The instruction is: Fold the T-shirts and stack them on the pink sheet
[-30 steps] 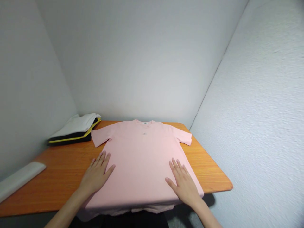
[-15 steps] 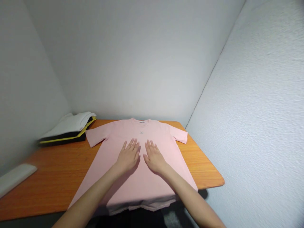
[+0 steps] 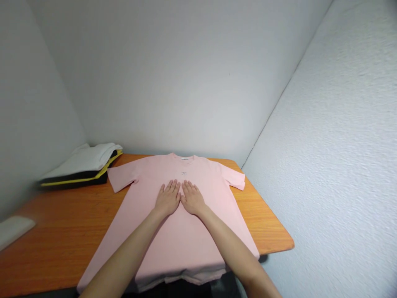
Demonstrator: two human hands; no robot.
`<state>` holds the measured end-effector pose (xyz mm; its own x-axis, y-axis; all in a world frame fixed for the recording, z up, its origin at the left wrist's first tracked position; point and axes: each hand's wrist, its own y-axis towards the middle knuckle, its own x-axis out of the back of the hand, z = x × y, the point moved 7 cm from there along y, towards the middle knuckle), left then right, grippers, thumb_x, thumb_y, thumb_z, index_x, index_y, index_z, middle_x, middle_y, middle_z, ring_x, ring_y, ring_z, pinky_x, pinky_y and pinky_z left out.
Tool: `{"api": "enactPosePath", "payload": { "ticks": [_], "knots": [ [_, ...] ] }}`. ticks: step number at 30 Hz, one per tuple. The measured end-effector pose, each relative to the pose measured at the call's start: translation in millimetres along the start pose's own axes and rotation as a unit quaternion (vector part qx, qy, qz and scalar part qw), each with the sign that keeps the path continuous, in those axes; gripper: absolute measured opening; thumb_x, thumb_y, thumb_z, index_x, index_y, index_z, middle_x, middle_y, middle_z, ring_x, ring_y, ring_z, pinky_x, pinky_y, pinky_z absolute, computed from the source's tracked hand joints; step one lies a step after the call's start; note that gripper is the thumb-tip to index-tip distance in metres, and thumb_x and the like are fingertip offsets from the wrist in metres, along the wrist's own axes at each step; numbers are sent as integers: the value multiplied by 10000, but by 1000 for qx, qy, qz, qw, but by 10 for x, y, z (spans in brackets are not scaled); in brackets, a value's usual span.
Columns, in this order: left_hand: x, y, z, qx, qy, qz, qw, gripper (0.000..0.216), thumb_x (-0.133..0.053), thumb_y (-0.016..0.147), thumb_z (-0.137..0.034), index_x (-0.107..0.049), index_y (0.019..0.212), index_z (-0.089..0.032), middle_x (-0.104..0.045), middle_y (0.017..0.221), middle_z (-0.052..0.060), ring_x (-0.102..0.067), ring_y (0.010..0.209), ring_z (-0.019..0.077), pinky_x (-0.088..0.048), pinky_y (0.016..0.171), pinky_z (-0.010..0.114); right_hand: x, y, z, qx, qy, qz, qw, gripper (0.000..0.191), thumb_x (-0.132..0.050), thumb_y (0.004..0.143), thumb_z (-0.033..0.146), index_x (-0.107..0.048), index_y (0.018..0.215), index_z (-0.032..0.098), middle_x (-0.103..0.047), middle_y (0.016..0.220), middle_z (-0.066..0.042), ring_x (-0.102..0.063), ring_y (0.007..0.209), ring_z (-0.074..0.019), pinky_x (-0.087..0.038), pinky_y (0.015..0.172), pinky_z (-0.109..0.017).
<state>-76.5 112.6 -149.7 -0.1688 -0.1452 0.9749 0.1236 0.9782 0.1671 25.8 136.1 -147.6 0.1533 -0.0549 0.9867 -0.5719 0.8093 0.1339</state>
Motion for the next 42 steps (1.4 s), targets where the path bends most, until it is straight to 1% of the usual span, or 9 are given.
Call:
{"api": "enactPosePath", "payload": {
  "ticks": [3, 9, 16, 23, 29, 33, 36, 38, 42],
  "knots": [
    [-15, 13, 6, 3, -9, -2, 1000, 574, -245, 963, -356, -348, 1485, -139, -248, 1582, 104, -205, 1465, 261, -148, 1171, 523, 90, 251, -170, -29, -18, -8, 999, 521, -307, 978, 330, -378, 1463, 154, -365, 1515, -111, -334, 1347, -273, -287, 1068, -426],
    [-9, -7, 17, 11, -16, -9, 1000, 566, -257, 962, -356, -341, 1490, -169, -262, 1581, 82, -199, 1468, 239, -136, 1179, 500, 161, 899, -575, -69, -36, -19, 997, 483, -304, 982, 295, -404, 1427, 137, -364, 1504, -130, -369, 1266, -294, -304, 1011, -430],
    [-33, -15, 37, 9, -9, -21, 1000, 559, -258, 966, -373, -363, 1481, -184, -273, 1577, 75, -213, 1465, 237, -167, 1175, 497, 68, 1175, -691, -96, -36, -32, 994, 470, -353, 955, 302, -433, 1401, 176, -439, 1428, -116, -395, 1202, -300, -312, 956, -429],
    [-66, 3, 55, 6, -21, -17, 1000, 565, -241, 969, -386, -345, 1492, -199, -272, 1577, 73, -207, 1467, 237, -144, 1183, 507, -27, 1278, -801, -139, -30, -18, 990, 504, -327, 949, 353, -406, 1425, 209, -365, 1490, -98, -371, 1232, -299, -287, 976, -440],
    [-97, 4, 62, 7, -26, -16, 1000, 571, -240, 969, -389, -328, 1499, -195, -262, 1581, 74, -184, 1473, 238, -128, 1187, 511, -59, 1317, -813, -155, -26, -3, 988, 546, -272, 960, 407, -356, 1470, 229, -328, 1518, -107, -342, 1289, -317, -260, 1005, -493],
    [-80, -3, 57, 8, -23, -15, 1000, 570, -248, 966, -388, -324, 1501, -206, -265, 1582, 69, -190, 1471, 242, -130, 1185, 512, -29, 1321, -806, -150, -22, 4, 988, 576, -240, 963, 383, -300, 1503, 191, -284, 1553, -99, -212, 1396, -315, -140, 1086, -545],
    [-58, -17, 60, 11, -13, -14, 1000, 580, -241, 967, -398, -324, 1501, -189, -248, 1587, 75, -181, 1473, 244, -144, 1183, 507, 3, 1256, -693, -133, -18, -6, 991, 609, -235, 970, 363, -221, 1524, 111, -177, 1588, -124, -58, 1454, -293, -29, 1126, -542],
    [-46, -22, 61, 12, -5, -14, 1000, 584, -235, 968, -405, -322, 1502, -185, -251, 1586, 77, -178, 1474, 240, -154, 1182, 500, -7, 1131, -544, -121, -16, -17, 992, 629, -234, 979, 375, -182, 1527, 70, -107, 1597, -143, 17, 1463, -279, 7, 1137, -530],
    [-33, -3, 31, 8, 4, -8, 1000, 586, -219, 972, -413, -324, 1501, -183, -286, 1574, 81, -187, 1472, 235, -158, 1180, 492, -134, 713, -154, -43, 0, -7, 999, 616, -197, 1003, 424, -250, 1516, 87, -131, 1591, -126, -9, 1471, -242, -46, 1167, -472]
  ]
}}
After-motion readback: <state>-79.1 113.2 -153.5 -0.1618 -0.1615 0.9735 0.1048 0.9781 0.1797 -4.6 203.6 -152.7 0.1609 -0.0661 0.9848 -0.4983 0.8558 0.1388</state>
